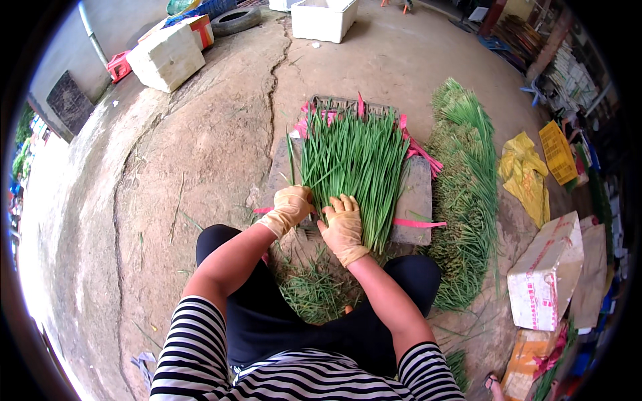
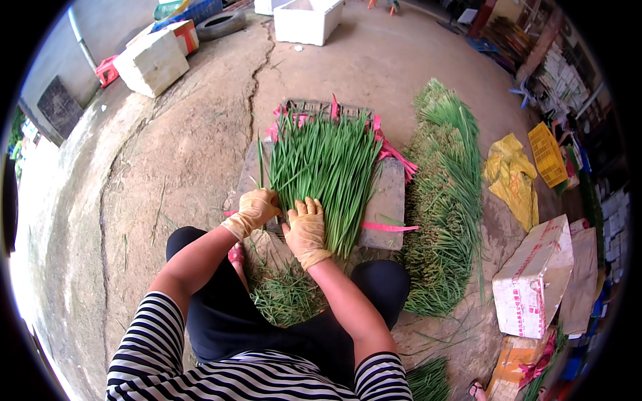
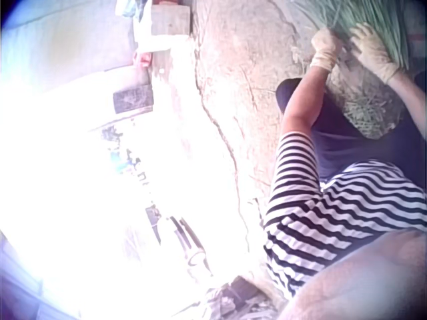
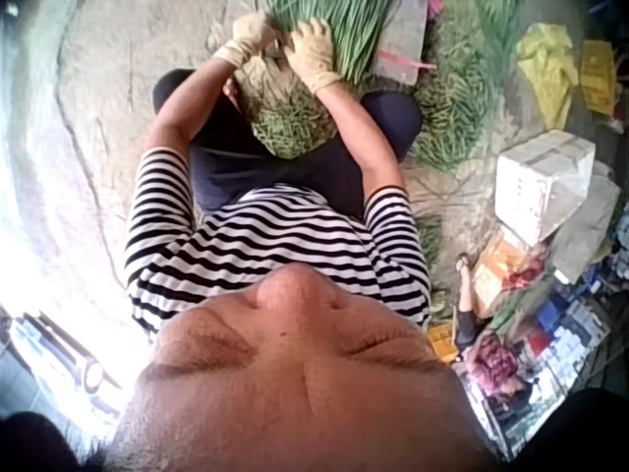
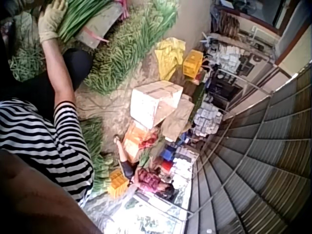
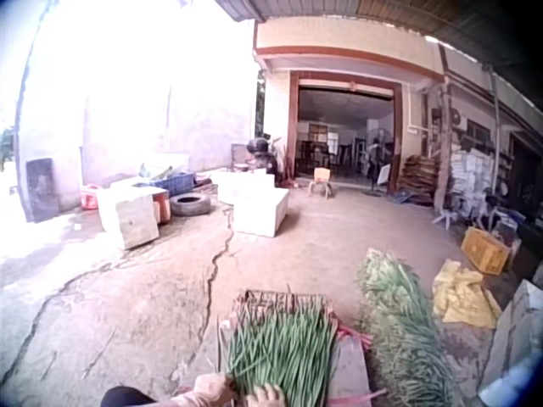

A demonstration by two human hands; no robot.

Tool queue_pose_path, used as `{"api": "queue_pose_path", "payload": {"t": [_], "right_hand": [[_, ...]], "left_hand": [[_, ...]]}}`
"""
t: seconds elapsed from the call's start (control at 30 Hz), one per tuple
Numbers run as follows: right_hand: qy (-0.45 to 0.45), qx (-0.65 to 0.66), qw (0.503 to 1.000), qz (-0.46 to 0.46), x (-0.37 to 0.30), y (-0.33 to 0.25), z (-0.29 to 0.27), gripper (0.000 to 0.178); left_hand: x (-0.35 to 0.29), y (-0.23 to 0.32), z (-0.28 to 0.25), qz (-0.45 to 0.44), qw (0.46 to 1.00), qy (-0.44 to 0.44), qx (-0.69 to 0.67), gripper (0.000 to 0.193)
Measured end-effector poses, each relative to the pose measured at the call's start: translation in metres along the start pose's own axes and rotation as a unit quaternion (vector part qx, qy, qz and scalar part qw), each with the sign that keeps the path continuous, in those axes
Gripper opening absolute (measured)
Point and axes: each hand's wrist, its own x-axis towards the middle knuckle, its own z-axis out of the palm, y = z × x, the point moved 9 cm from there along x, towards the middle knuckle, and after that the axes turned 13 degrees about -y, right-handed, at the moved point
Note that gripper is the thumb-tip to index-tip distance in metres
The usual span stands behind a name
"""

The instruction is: The person organizes long green leaves into bundles and ties them with thin red plastic strips while sitting on the floor.

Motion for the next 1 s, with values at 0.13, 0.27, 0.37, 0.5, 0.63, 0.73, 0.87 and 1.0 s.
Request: {"api": "queue_pose_path", "payload": {"t": [0.13, 0.27, 0.37, 0.5, 0.63, 0.73, 0.87, 1.0], "right_hand": [[0.018, -0.018, 1.000, 0.008, 0.002, -0.001, -0.006, 0.038], [-0.003, -0.010, 0.999, 0.036, 0.008, -0.001, -0.007, 0.039], [-0.010, -0.028, 0.998, 0.050, 0.012, 0.002, -0.004, 0.036], [0.014, -0.047, 0.997, 0.057, 0.012, 0.003, -0.001, 0.034], [0.052, 0.000, 0.999, 0.006, 0.004, 0.005, -0.021, 0.028], [0.185, 0.081, 0.979, 0.035, -0.010, 0.045, -0.076, 0.037], [0.097, 0.299, 0.875, 0.368, -0.052, 0.256, -0.047, 0.058], [-0.118, 0.562, 0.714, 0.399, -0.045, 0.257, 0.015, 0.070]], "left_hand": [[0.001, 0.001, 0.001, 0.035, 0.998, 0.042, -0.034, 0.018], [-0.002, 0.005, 0.002, 0.031, 0.998, 0.022, -0.059, 0.017], [-0.001, 0.001, 0.000, -0.003, 0.999, 0.002, -0.045, 0.018], [0.003, -0.005, -0.004, -0.022, 0.999, -0.002, -0.047, 0.020], [0.002, -0.023, -0.043, -0.052, 0.995, 0.081, -0.033, 0.029], [0.013, -0.063, -0.031, -0.092, 0.989, 0.003, -0.114, 0.044], [0.046, -0.060, -0.012, -0.067, 0.947, -0.095, -0.300, 0.063], [0.056, -0.035, -0.003, -0.036, 0.902, -0.119, -0.413, 0.075]]}}
